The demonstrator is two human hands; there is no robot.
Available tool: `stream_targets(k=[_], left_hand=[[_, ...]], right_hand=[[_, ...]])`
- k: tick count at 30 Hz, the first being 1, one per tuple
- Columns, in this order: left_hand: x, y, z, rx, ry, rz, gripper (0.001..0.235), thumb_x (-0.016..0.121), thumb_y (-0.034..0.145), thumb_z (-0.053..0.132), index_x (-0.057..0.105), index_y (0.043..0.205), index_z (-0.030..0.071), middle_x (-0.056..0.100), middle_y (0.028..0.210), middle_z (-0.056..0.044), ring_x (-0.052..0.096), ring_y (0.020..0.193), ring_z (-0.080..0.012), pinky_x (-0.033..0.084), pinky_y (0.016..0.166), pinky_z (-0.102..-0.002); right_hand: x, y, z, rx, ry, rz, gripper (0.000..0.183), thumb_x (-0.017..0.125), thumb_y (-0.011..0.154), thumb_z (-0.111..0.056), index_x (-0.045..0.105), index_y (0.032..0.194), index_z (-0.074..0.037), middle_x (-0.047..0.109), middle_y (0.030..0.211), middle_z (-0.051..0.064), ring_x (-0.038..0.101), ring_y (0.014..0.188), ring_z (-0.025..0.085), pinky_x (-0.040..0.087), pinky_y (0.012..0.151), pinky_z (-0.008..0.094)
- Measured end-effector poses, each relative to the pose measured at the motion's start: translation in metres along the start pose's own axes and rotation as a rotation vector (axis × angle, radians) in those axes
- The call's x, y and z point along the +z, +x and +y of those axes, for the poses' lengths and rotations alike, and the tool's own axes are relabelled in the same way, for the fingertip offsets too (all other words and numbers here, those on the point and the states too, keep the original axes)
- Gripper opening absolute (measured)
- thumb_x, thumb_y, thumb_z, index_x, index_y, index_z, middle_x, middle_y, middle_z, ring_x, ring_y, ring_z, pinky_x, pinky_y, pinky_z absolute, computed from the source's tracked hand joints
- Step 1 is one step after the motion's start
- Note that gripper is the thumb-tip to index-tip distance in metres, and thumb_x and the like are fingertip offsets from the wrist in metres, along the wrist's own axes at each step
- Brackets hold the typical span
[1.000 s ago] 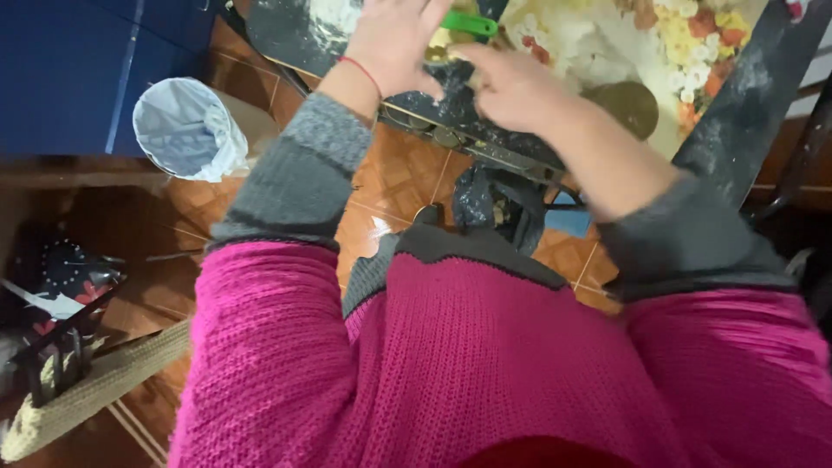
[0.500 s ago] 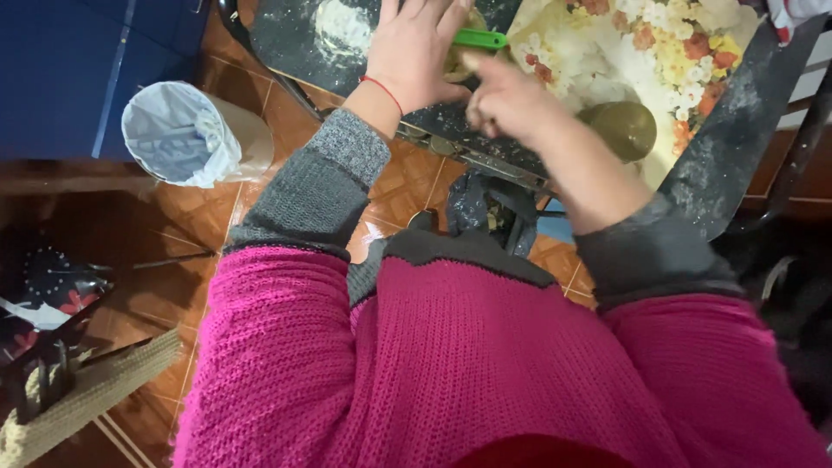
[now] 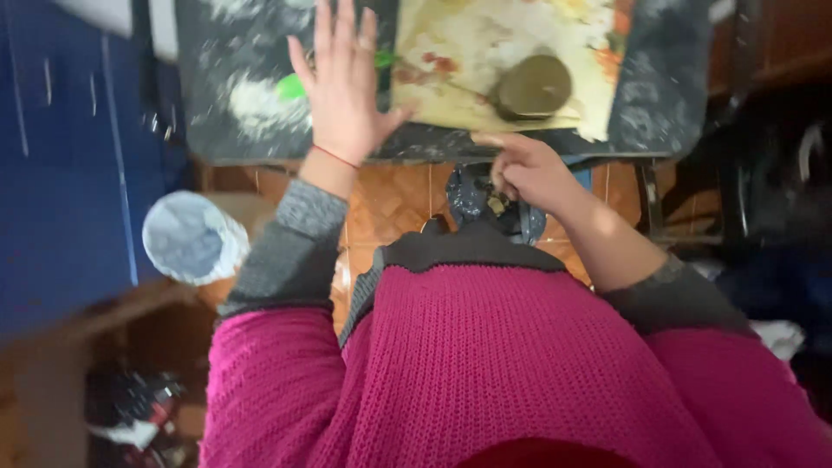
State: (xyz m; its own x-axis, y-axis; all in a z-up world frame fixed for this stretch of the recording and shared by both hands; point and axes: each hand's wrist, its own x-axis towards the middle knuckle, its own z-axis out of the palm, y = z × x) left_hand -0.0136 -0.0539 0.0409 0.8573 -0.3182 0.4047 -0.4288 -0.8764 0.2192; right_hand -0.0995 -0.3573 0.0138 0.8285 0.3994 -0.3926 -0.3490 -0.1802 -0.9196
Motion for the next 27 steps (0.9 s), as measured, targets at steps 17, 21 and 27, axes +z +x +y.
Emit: stream_targets(k=[17,21,27], left_hand=[[0.115,0.111,0.150,0.388,-0.188,-0.431,0.056,0.061,0.092,0.068,0.082,0.091,0.016,0.067,0.135,-0.006,0.031,0.146,-0.0427,-0.010,0.106,-0.083],[0.104,0.118,0.149,0.664,-0.207,-0.529,0.067,0.075,0.068,0.074,0.079,0.108,0.019,0.061,0.141,-0.007,0.032,0.145,-0.0419,-0.012,0.104,-0.083],[0.095,0.110,0.131,0.931,-0.248,-0.590,0.069,0.088,0.052,0.065,0.076,0.108,0.026,0.038,0.163,-0.006,0.019,0.154,-0.0397,-0.007,0.111,-0.081]], right_hand=[[-0.055,-0.173,0.160,-0.086,0.352,0.743,0.050,0.042,0.090,0.012,0.062,0.134,-0.001,0.063,0.084,0.004,0.053,0.069,0.009,0.046,0.064,0.023],[-0.055,-0.184,0.167,-0.097,0.332,0.729,0.052,0.042,0.088,0.013,0.062,0.134,0.000,0.062,0.085,0.003,0.053,0.070,0.009,0.046,0.065,0.023],[-0.062,-0.180,0.156,-0.109,0.245,0.762,0.049,0.042,0.091,0.013,0.062,0.134,0.002,0.064,0.089,0.004,0.057,0.074,0.010,0.049,0.068,0.024]])
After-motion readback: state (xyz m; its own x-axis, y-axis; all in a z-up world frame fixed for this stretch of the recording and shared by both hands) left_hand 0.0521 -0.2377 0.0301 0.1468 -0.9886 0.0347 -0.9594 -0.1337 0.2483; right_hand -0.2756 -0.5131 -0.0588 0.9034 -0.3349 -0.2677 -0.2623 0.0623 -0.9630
